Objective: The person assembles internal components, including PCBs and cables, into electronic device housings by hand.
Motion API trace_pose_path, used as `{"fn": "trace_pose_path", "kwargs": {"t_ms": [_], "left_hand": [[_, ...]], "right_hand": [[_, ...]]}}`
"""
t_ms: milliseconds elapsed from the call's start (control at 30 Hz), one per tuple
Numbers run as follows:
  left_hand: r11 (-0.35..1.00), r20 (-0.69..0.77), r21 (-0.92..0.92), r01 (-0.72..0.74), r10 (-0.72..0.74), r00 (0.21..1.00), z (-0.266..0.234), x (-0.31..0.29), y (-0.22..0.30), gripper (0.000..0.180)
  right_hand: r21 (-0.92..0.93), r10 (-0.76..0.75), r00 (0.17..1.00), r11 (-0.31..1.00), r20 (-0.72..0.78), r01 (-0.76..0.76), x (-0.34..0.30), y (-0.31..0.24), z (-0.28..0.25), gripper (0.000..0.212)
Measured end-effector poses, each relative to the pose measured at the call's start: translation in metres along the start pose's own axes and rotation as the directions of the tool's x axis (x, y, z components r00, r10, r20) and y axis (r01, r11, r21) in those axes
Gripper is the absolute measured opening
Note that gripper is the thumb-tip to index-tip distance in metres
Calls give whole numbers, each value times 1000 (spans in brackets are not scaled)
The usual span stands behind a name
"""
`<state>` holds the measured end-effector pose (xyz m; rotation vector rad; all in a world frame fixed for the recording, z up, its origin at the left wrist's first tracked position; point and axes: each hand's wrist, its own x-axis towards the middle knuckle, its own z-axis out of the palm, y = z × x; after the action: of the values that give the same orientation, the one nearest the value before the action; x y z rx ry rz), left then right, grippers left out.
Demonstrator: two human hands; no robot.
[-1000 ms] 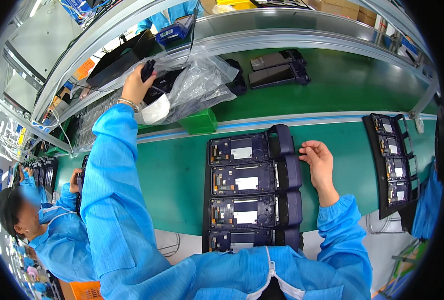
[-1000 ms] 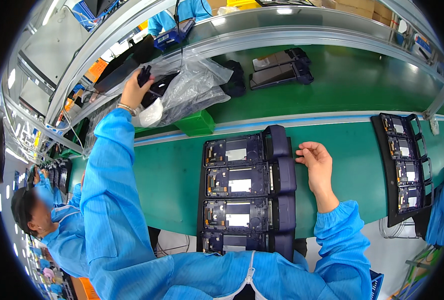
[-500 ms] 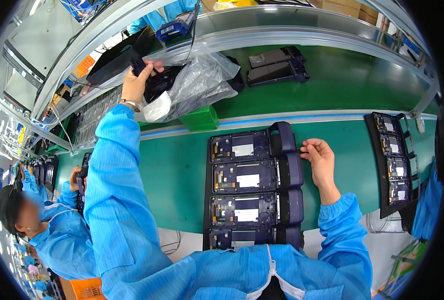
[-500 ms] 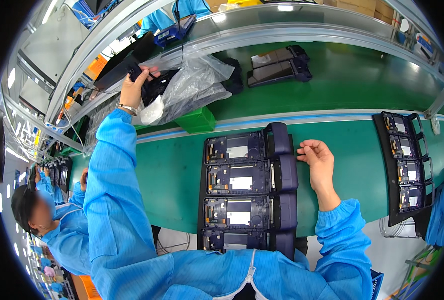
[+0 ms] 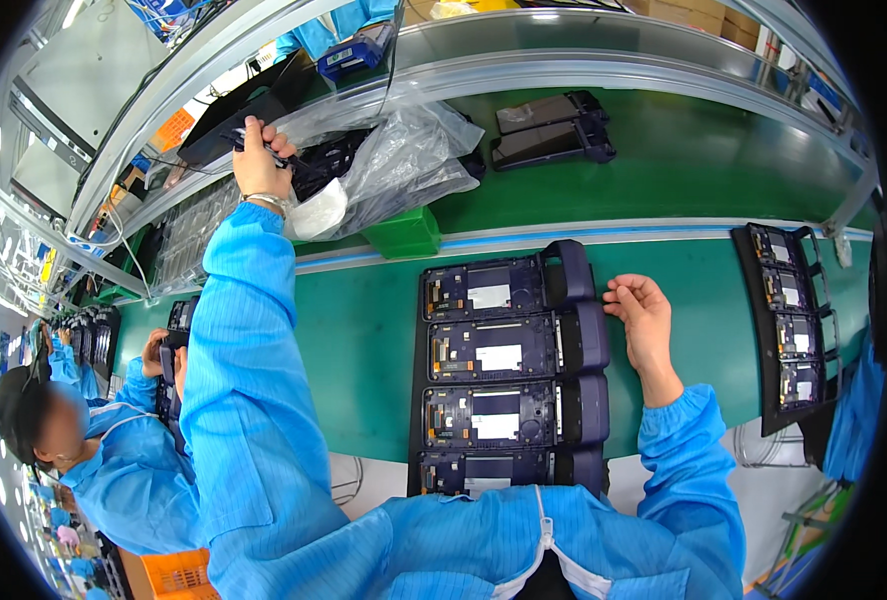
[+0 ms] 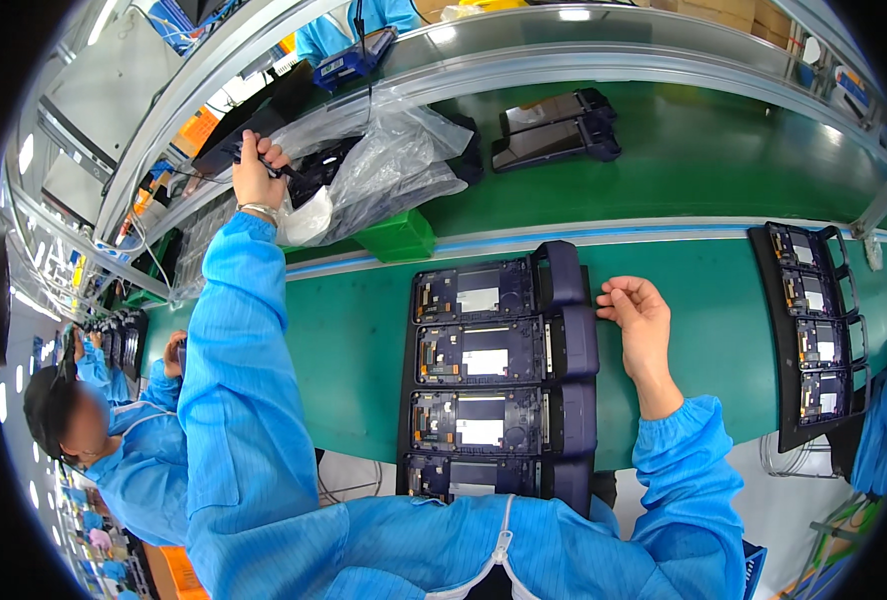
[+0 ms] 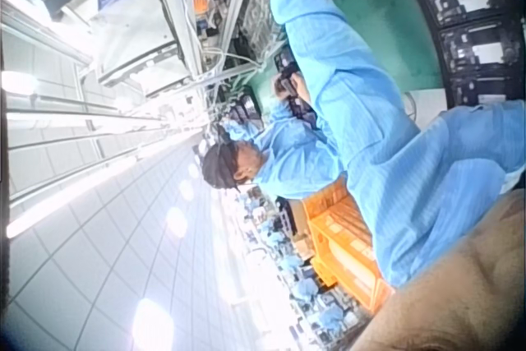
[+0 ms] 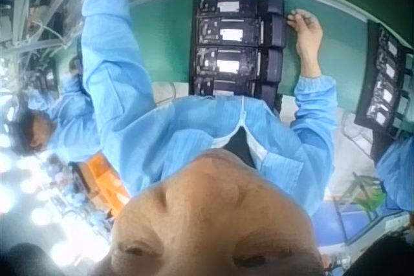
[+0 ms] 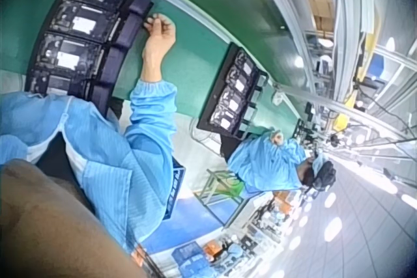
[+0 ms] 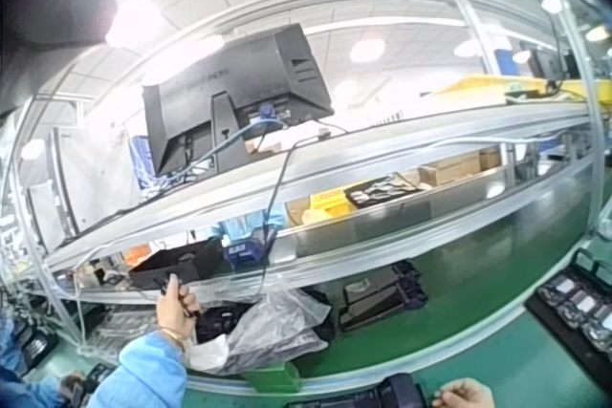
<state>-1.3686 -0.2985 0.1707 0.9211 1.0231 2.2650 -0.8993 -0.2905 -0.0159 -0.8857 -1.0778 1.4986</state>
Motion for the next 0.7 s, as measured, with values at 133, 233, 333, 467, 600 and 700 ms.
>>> {"fn": "trace_pose_path", "kwargs": {"t_ms": [133,233,333,467,600,700], "left_hand": [[976,-32,-212,49,-57,998,-1,-3,11,19],[889,39,-426,167,-166,985,8,-18,18,19],[793,150,-531,300,-261,954,42,-56,19,19],[741,171,-567,360,-322,931,87,-131,11,18],[792,121,-499,351,-337,934,130,-200,-32,17],[813,72,-409,414,-424,903,147,-249,-52,17]], "right_hand": [[13,-14,1000,1000,14,14,-1,-3,1,13],[60,-115,991,991,-63,119,-5,-2,-7,14],[-48,-379,922,925,-80,376,-24,-48,19,16],[398,-91,964,917,251,-17,-46,-97,101,37],[364,103,965,912,241,-188,-42,-93,149,76],[439,171,979,876,108,-201,-47,-89,159,65]]}}
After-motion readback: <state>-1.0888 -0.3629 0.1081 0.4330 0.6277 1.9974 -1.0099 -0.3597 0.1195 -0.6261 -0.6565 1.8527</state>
